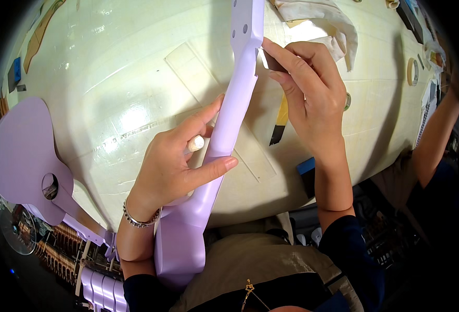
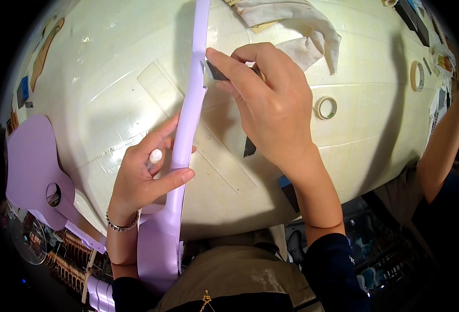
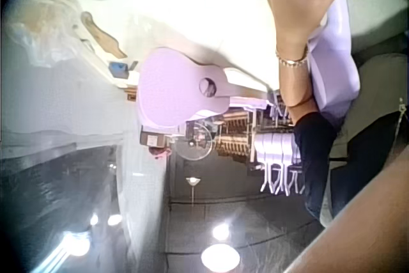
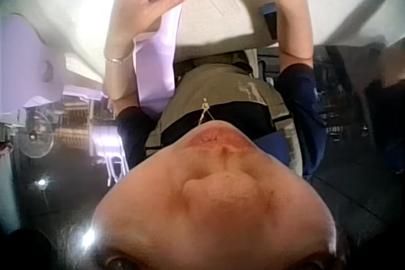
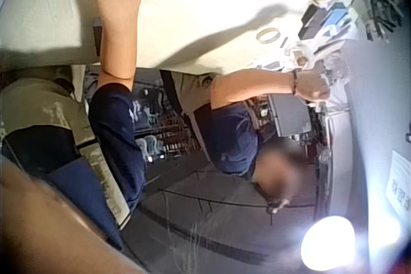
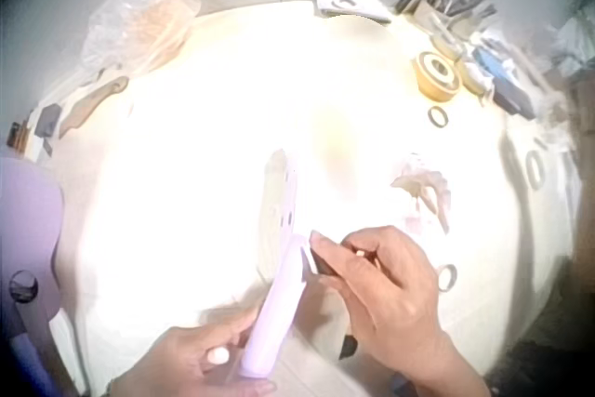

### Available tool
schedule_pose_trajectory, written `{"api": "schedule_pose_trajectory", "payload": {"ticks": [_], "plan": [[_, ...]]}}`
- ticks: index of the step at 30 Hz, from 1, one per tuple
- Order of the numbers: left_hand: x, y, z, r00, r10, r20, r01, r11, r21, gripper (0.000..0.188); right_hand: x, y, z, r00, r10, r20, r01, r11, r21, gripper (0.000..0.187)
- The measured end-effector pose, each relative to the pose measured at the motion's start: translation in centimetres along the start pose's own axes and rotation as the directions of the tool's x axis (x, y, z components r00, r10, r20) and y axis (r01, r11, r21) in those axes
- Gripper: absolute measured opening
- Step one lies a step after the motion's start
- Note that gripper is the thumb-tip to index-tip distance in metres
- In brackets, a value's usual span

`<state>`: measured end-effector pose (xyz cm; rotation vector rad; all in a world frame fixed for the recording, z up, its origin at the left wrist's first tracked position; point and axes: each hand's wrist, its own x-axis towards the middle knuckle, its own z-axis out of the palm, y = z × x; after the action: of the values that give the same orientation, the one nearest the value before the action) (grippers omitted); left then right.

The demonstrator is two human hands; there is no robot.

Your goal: The person sands the edges of purple guitar necks using a sanding block and a small wooden tool. They wipe the necks with a cloth, inspect the surfaces, and place the finished necks back on a rack. The person repeats this process for multiple guitar necks in a workshop setting.

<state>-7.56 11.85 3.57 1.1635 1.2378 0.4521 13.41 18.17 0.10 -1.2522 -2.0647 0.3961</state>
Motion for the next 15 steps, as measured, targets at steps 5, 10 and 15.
{"api": "schedule_pose_trajectory", "payload": {"ticks": [5,10,15], "plan": [[0.05,0.20,-0.09,1.000,-0.005,0.003,0.005,1.000,0.010,0.075,0.04,0.10,0.17,0.999,-0.038,-0.011,0.038,0.998,-0.047,0.038],[0.04,0.13,-0.10,1.000,0.000,0.003,-0.001,1.000,0.010,0.074,0.09,0.07,0.11,0.998,-0.057,-0.007,0.056,0.995,-0.087,0.038],[0.00,-0.09,0.10,1.000,0.000,-0.013,0.000,1.000,-0.012,0.074,0.14,-0.22,-0.26,0.999,0.017,0.045,-0.017,1.000,0.005,0.038]]}}
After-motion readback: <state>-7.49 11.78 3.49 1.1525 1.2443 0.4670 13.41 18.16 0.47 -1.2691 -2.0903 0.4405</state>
